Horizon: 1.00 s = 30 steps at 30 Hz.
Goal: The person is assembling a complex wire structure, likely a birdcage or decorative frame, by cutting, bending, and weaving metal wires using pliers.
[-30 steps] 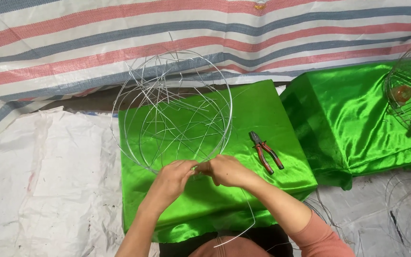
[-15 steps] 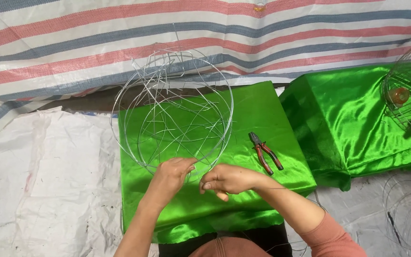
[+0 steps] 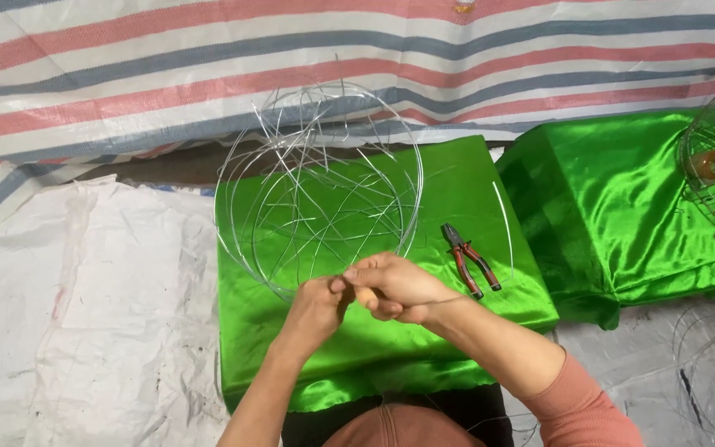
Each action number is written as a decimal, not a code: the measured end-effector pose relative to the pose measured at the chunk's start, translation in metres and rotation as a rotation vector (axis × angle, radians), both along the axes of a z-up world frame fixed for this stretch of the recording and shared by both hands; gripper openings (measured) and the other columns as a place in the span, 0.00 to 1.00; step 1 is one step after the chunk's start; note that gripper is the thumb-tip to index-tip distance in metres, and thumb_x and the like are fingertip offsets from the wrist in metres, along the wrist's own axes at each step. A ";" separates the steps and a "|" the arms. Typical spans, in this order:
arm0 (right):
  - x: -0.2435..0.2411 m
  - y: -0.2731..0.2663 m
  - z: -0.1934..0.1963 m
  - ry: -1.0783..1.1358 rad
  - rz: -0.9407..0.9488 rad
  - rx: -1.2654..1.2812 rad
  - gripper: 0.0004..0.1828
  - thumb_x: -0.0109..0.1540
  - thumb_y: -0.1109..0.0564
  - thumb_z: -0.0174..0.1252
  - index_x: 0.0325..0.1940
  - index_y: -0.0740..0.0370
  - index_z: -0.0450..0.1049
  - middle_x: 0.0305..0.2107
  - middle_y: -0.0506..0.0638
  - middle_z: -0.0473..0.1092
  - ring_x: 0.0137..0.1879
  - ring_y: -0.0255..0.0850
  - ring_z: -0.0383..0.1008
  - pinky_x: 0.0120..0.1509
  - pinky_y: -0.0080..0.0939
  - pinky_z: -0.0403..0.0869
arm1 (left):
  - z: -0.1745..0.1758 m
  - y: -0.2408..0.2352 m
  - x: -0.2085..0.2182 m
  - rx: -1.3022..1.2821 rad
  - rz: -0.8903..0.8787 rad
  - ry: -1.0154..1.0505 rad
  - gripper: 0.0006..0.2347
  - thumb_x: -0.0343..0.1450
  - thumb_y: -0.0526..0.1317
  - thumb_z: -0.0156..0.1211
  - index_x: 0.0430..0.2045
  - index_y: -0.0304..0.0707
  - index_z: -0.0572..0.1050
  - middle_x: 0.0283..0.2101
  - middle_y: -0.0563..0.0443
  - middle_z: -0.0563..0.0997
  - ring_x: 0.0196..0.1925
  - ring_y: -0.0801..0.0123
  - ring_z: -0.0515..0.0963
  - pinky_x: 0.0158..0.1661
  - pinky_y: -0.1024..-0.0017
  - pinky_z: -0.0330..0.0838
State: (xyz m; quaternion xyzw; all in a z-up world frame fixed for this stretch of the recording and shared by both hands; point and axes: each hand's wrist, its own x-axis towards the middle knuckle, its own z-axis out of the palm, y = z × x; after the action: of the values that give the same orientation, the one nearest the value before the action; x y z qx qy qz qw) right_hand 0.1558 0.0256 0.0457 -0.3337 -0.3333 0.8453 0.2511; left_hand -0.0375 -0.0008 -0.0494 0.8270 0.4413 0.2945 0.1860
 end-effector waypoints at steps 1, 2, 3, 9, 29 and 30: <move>-0.002 0.000 -0.006 0.016 -0.031 -0.050 0.13 0.71 0.61 0.51 0.36 0.72 0.74 0.09 0.57 0.66 0.04 0.30 0.52 0.09 0.27 0.54 | 0.006 -0.003 0.001 -0.022 -0.001 -0.005 0.17 0.78 0.44 0.47 0.18 0.39 0.74 0.17 0.47 0.77 0.25 0.52 0.82 0.30 0.60 0.80; -0.002 0.005 -0.010 0.032 -0.065 -0.088 0.13 0.71 0.60 0.51 0.35 0.71 0.72 0.10 0.57 0.67 0.05 0.31 0.53 0.10 0.27 0.54 | 0.014 0.001 0.002 -0.033 -0.005 -0.010 0.16 0.77 0.39 0.52 0.16 0.36 0.73 0.16 0.45 0.76 0.24 0.49 0.81 0.29 0.58 0.79; 0.000 0.005 -0.004 0.031 -0.064 -0.088 0.13 0.71 0.60 0.51 0.35 0.71 0.72 0.10 0.57 0.67 0.05 0.31 0.53 0.10 0.27 0.54 | 0.023 0.003 -0.001 -0.033 -0.004 -0.011 0.16 0.77 0.39 0.52 0.16 0.36 0.73 0.16 0.45 0.76 0.24 0.49 0.81 0.29 0.58 0.79; 0.029 -0.008 0.002 -0.301 0.078 0.272 0.21 0.72 0.52 0.47 0.39 0.72 0.76 0.24 0.64 0.78 0.13 0.39 0.73 0.15 0.35 0.71 | 0.051 0.003 0.001 -0.189 -0.119 -0.094 0.13 0.77 0.37 0.50 0.23 0.33 0.77 0.24 0.38 0.83 0.31 0.46 0.85 0.34 0.55 0.80; -0.018 -0.008 0.058 -0.546 0.199 1.501 0.10 0.69 0.66 0.49 0.38 0.69 0.76 0.26 0.60 0.75 0.27 0.54 0.78 0.33 0.53 0.81 | 0.018 -0.006 0.040 -0.209 0.024 0.052 0.07 0.66 0.25 0.49 0.32 0.23 0.76 0.31 0.30 0.82 0.39 0.36 0.82 0.45 0.47 0.77; -0.025 -0.005 0.068 -0.549 0.197 1.493 0.10 0.69 0.66 0.49 0.38 0.69 0.76 0.26 0.60 0.75 0.27 0.54 0.78 0.33 0.53 0.81 | 0.018 -0.007 0.038 -0.216 0.019 0.052 0.07 0.66 0.25 0.49 0.32 0.23 0.76 0.31 0.30 0.82 0.39 0.36 0.82 0.45 0.47 0.77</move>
State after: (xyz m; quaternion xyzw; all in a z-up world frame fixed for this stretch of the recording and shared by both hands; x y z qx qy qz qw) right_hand 0.1309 0.0202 0.1140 -0.2427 -0.8886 0.3053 0.2413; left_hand 0.0009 -0.0083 -0.0311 0.8051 0.4831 0.2255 0.2599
